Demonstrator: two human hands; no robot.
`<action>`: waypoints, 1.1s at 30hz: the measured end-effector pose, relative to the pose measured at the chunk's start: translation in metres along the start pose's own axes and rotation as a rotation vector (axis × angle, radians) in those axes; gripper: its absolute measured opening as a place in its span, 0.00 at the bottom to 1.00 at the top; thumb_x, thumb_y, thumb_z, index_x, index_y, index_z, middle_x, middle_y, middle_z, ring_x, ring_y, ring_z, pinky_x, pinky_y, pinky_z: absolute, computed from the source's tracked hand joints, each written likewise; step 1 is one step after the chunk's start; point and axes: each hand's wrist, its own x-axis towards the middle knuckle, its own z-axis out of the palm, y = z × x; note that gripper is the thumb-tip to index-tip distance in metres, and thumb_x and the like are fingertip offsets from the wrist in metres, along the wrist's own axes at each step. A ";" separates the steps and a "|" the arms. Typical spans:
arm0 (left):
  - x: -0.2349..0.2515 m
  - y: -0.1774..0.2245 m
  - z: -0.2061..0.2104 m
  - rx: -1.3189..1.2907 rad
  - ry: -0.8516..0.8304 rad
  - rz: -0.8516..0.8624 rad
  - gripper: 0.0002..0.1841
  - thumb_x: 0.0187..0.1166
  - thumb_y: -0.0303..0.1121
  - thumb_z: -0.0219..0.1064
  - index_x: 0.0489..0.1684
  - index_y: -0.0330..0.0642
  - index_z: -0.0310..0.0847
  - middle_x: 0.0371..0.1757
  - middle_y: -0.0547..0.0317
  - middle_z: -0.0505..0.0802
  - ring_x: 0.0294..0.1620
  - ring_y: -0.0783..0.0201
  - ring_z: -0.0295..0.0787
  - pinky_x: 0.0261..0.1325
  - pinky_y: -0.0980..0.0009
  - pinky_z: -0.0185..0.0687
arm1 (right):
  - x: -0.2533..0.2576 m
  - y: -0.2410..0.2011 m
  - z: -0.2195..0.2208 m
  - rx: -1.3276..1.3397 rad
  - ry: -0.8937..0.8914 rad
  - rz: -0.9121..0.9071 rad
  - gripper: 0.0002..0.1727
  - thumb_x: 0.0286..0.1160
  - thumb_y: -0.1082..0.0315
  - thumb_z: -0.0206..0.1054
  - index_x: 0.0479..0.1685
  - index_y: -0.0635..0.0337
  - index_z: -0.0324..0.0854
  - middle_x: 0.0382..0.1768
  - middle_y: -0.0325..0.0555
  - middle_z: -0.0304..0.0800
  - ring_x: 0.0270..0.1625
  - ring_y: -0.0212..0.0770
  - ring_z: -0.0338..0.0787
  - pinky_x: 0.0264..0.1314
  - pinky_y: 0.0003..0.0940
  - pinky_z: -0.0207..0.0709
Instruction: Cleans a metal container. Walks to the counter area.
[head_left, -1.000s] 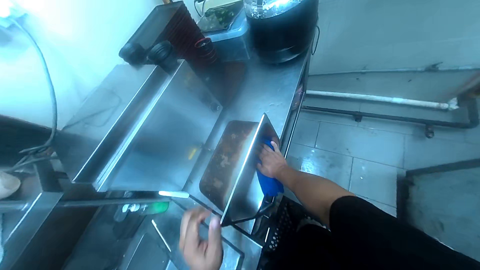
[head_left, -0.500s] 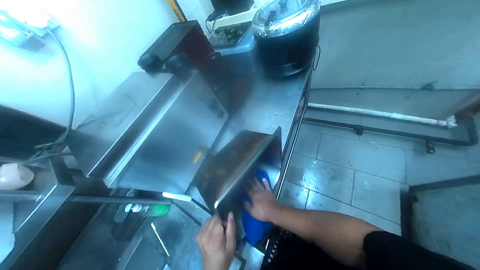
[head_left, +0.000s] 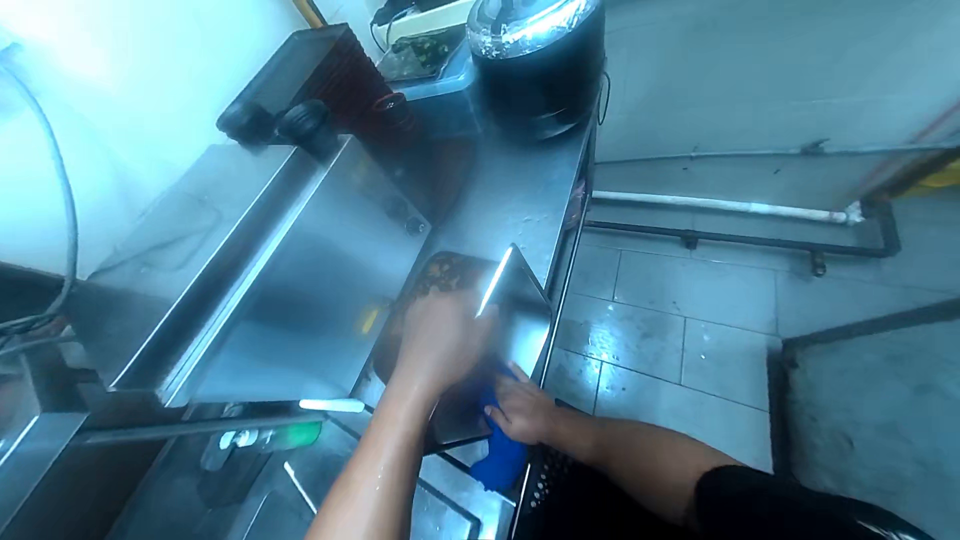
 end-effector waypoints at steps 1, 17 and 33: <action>0.000 -0.001 0.001 0.002 0.010 0.005 0.22 0.84 0.47 0.63 0.13 0.54 0.72 0.10 0.68 0.74 0.14 0.65 0.71 0.21 0.59 0.67 | 0.001 0.009 -0.003 -0.076 0.024 0.007 0.38 0.91 0.43 0.36 0.87 0.59 0.66 0.94 0.44 0.56 0.98 0.43 0.42 0.97 0.61 0.21; 0.005 -0.003 0.000 0.017 0.049 -0.079 0.23 0.85 0.49 0.63 0.13 0.54 0.73 0.12 0.66 0.75 0.16 0.63 0.73 0.24 0.57 0.69 | 0.003 0.016 -0.005 -0.119 0.014 0.017 0.31 0.91 0.46 0.40 0.91 0.36 0.63 0.95 0.28 0.52 0.99 0.43 0.39 0.92 0.74 0.20; 0.019 -0.003 -0.006 0.018 0.012 -0.155 0.22 0.85 0.47 0.64 0.15 0.53 0.74 0.13 0.65 0.76 0.17 0.62 0.75 0.24 0.57 0.69 | 0.062 0.009 -0.038 -0.055 -0.273 -0.123 0.30 0.90 0.50 0.47 0.90 0.41 0.67 0.93 0.33 0.61 0.97 0.45 0.47 0.93 0.71 0.18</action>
